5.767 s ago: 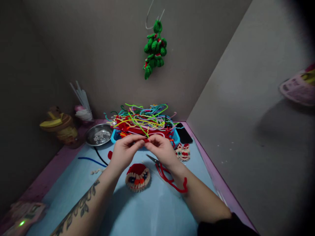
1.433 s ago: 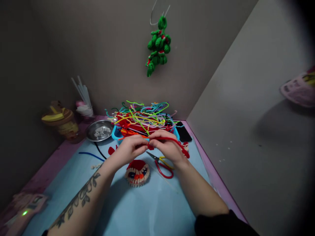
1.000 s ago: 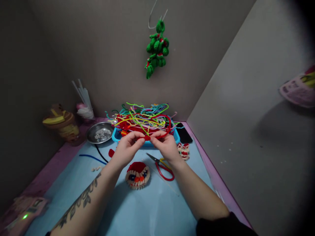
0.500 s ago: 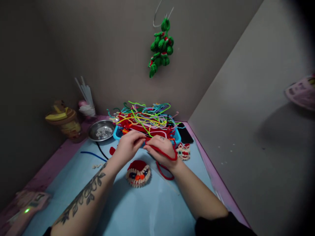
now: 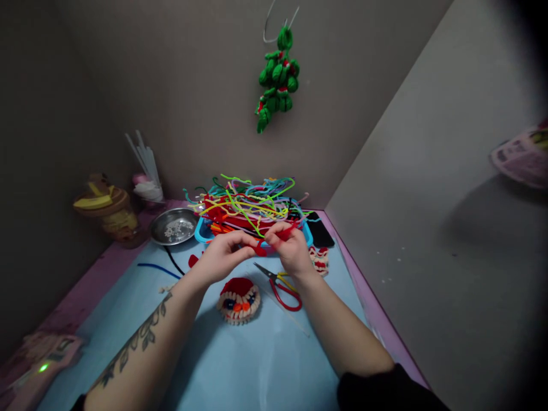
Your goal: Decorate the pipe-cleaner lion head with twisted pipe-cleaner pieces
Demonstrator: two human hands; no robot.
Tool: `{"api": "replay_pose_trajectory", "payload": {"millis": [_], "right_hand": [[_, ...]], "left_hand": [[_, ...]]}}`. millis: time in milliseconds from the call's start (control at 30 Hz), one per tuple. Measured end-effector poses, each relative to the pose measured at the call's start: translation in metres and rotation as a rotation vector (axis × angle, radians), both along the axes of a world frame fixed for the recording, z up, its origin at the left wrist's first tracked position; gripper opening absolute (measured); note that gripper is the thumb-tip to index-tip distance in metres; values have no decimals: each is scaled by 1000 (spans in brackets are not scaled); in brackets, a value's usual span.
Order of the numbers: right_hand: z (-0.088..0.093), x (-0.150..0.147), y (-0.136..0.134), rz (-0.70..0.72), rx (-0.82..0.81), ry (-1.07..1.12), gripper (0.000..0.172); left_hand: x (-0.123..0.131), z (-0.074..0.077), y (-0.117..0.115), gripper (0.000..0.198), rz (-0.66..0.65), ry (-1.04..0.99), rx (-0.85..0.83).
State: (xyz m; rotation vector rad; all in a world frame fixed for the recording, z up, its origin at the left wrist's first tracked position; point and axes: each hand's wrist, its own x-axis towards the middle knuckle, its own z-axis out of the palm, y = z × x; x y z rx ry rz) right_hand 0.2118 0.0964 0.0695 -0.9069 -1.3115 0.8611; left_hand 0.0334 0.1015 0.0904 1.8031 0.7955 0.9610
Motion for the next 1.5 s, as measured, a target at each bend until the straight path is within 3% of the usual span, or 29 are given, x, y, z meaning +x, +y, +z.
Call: {"api": "replay_pose_trajectory", "payload": {"millis": [233, 333, 433, 567, 700, 900, 1033, 1167, 1367, 1500], "right_hand": [[-7, -8, -2, -53, 4, -164, 12], [-9, -14, -7, -62, 167, -375, 4], [-11, -19, -12, -53, 315, -610, 15], [-7, -20, -20, -7, 348, -783, 22], [6, -17, -24, 56, 237, -627, 10], [9, -8, -14, -12, -3, -225, 4], [2, -4, -7, -60, -79, -124, 8], [-1, -4, -3, -83, -99, -99, 14], [-9, -12, -1, -44, -170, -114, 24], [-12, -22, -9, -15, -35, -269, 21]], "left_hand": [[3, -13, 6, 17, 280, -204, -44], [3, -14, 5, 13, 374, -138, 78], [0, -14, 6, 11, 438, -5, 299], [-6, -19, 9, 17, 382, 210, 582], [-12, -21, 14, 22, 233, 417, 704], [-10, -17, 14, 19, 15, 312, 580], [-7, -12, 10, 10, -30, 187, 451], [-5, -9, 7, 7, 76, 105, 359], [-3, -11, 5, 7, 272, 5, 354], [0, -13, 4, 10, 376, 9, 343]]}}
